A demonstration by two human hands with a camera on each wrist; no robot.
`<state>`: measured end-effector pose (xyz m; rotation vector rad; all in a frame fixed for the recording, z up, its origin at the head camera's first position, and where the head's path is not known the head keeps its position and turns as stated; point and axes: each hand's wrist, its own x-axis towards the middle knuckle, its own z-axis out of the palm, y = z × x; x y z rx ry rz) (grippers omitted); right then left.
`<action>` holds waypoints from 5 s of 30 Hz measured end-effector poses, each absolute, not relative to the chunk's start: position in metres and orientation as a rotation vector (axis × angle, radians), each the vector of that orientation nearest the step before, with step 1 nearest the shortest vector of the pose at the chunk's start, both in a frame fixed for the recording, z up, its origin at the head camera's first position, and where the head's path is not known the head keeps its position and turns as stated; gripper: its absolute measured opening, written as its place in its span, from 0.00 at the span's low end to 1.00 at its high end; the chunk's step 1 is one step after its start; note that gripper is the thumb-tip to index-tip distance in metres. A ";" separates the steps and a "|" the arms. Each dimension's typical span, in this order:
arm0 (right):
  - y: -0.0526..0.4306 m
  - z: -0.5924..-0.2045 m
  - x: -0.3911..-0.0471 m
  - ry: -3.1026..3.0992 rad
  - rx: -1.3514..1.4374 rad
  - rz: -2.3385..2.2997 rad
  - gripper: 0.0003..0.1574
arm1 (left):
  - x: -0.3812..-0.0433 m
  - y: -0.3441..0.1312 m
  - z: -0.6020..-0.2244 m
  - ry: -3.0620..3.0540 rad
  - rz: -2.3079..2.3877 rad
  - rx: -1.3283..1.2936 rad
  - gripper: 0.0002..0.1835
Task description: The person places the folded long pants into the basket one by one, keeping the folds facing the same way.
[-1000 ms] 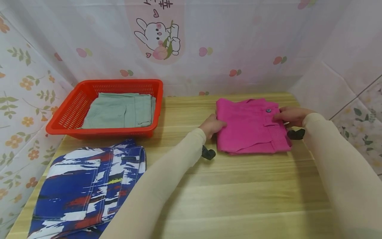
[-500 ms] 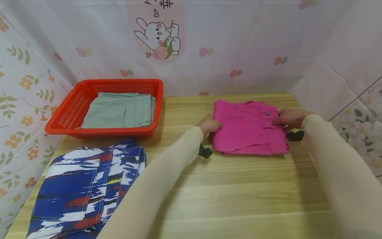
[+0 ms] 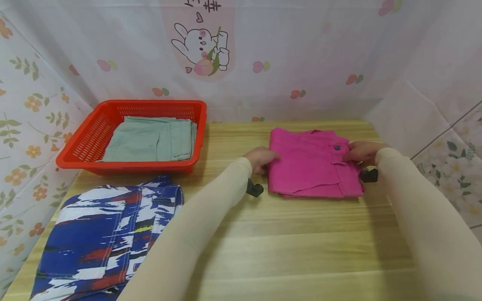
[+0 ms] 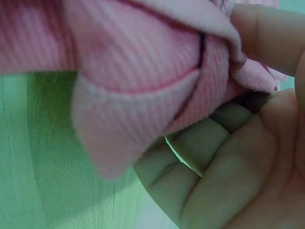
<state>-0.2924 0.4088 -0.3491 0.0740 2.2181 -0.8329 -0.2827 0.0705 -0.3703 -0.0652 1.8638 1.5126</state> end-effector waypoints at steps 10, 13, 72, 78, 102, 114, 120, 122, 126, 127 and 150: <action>0.405 -0.349 -0.293 2.186 0.063 -0.820 0.48 | -0.287 0.062 -0.368 1.791 1.577 -0.109 0.19; 0.404 -0.349 -0.292 2.189 0.060 -0.820 0.47 | -0.286 0.065 -0.370 1.767 1.600 -0.108 0.19; 0.347 -0.301 -0.254 2.442 -0.119 -1.525 0.25 | -0.259 0.018 -0.326 2.073 1.886 0.127 0.24; 0.336 -0.303 -0.249 2.425 -0.112 -1.583 0.30 | -0.253 0.006 -0.319 2.073 1.906 0.099 0.25; 0.292 -0.303 -0.235 2.497 -0.203 -1.601 0.29 | -0.220 -0.043 -0.301 2.318 1.802 0.142 0.24; 0.274 -0.298 -0.231 2.554 -0.250 -1.602 0.29 | -0.209 -0.060 -0.297 2.318 1.871 0.193 0.23; 0.266 -0.294 -0.227 2.558 -0.247 -1.612 0.29 | -0.204 -0.067 -0.294 2.363 1.841 0.198 0.24; 0.264 -0.293 -0.227 2.545 -0.248 -1.624 0.29 | -0.203 -0.069 -0.293 2.381 1.823 0.191 0.24; 0.261 -0.292 -0.225 2.542 -0.246 -1.627 0.29 | -0.201 -0.073 -0.292 2.411 1.795 0.165 0.24; 0.260 -0.292 -0.225 2.546 -0.245 -1.624 0.29 | -0.200 -0.074 -0.292 2.411 1.799 0.163 0.24; 0.232 -0.291 -0.224 2.506 -0.291 -1.756 0.29 | -0.198 -0.097 -0.294 2.452 1.906 0.111 0.29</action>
